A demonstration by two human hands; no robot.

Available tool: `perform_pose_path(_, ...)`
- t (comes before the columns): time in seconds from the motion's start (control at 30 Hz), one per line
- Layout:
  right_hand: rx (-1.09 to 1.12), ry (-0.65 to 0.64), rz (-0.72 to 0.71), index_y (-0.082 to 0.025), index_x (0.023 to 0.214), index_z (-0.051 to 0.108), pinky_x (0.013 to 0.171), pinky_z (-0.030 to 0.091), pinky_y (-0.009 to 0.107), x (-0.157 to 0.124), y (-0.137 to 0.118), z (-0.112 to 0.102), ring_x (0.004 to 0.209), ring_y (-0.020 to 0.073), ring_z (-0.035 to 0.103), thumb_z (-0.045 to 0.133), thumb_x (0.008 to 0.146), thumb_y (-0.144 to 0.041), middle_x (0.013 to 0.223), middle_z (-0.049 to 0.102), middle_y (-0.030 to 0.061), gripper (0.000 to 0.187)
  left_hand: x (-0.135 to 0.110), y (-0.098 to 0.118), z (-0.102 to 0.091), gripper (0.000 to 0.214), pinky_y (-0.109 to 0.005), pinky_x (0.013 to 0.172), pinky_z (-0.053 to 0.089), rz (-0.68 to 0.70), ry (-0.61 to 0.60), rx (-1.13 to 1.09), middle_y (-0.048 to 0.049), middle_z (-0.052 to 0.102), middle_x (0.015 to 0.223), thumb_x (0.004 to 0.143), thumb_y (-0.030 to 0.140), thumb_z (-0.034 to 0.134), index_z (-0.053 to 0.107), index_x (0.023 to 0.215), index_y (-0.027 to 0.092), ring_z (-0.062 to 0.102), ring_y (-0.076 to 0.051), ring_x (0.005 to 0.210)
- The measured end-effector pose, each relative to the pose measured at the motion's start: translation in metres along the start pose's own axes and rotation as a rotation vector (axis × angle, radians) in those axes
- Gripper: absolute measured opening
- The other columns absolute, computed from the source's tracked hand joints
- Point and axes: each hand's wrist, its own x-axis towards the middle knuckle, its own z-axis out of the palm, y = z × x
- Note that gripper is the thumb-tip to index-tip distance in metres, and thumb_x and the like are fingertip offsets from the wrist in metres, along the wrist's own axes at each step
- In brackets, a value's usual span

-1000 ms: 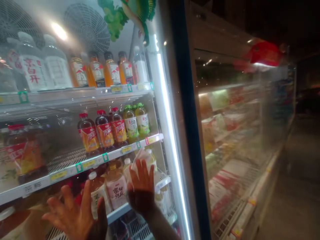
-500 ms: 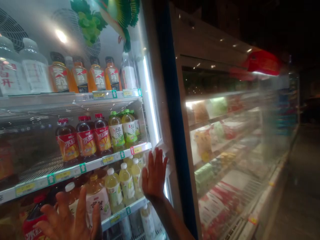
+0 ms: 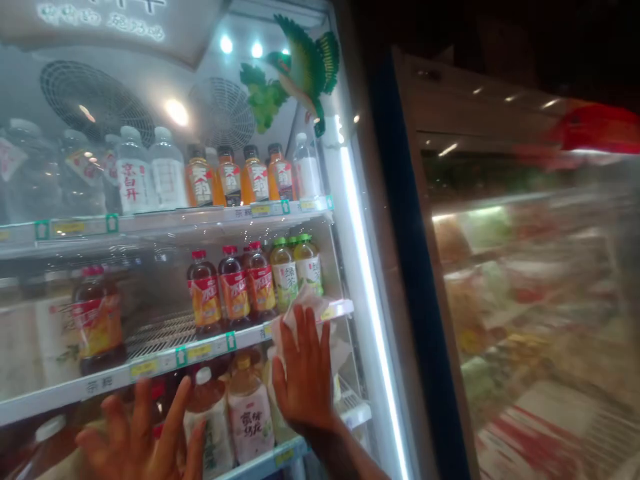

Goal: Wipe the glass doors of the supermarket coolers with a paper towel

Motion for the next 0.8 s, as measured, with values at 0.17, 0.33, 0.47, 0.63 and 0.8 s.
perform_pose_path(0.17, 0.063, -0.076, -0.193, -0.015, 0.156, 0.039, 0.131, 0.008, 0.056, 0.020, -0.089, 0.018, 0.161, 0.0285, 0.015, 0.051, 0.097, -0.024, 0.169, 0.031, 0.0133, 0.061, 0.024, -0.067, -0.026, 0.081, -0.065, 0.127, -0.008, 0.081, -0.045, -0.008, -0.0014, 0.003, 0.175, 0.093, 0.028, 0.061, 0.019, 0.162, 0.040, -0.002, -0.033, 0.161)
perform_pose_path(0.33, 0.074, -0.069, -0.107, -0.014, 0.157, 0.035, 0.130, 0.010, 0.062, 0.086, -0.160, 0.040, 0.162, 0.0284, 0.002, 0.042, 0.102, -0.026, 0.172, 0.022, 0.0141, 0.057, 0.035, -0.127, -0.050, 0.077, -0.067, 0.126, -0.007, 0.018, -0.022, 0.001, -0.0008, 0.003, 0.174, 0.095, 0.035, 0.061, 0.021, 0.161, 0.040, -0.002, -0.034, 0.161)
perform_pose_path(0.47, 0.091, -0.136, -0.251, -0.018, 0.155, 0.038, 0.131, 0.009, 0.059, 0.080, -0.218, 0.052, 0.162, 0.0264, 0.003, 0.043, 0.102, -0.029, 0.171, 0.026, 0.0117, 0.055, 0.027, -0.175, -0.073, 0.077, -0.069, 0.126, -0.007, -0.005, -0.007, 0.010, 0.0010, 0.004, 0.174, 0.095, 0.036, 0.060, 0.020, 0.161, 0.041, -0.001, -0.035, 0.161)
perform_pose_path(0.63, 0.074, -0.074, -0.191, -0.014, 0.154, 0.038, 0.130, 0.009, 0.060, 0.108, -0.265, 0.068, 0.162, 0.0272, 0.005, 0.041, 0.103, -0.029, 0.170, 0.026, 0.0143, 0.053, 0.026, -0.223, -0.092, 0.077, -0.070, 0.124, -0.009, -0.017, 0.017, 0.012, -0.0004, 0.002, 0.175, 0.096, 0.032, 0.059, 0.019, 0.161, 0.041, -0.003, -0.036, 0.161)
perform_pose_path(0.8, 0.062, -0.119, -0.234, -0.013, 0.151, 0.043, 0.130, 0.010, 0.060, 0.095, -0.292, 0.071, 0.162, 0.0286, 0.004, 0.044, 0.102, -0.028, 0.170, 0.026, 0.0149, 0.051, 0.025, -0.244, -0.101, 0.077, -0.072, 0.123, -0.010, -0.035, 0.018, -0.015, -0.0019, 0.002, 0.175, 0.097, 0.031, 0.058, 0.017, 0.162, 0.039, -0.005, -0.035, 0.161)
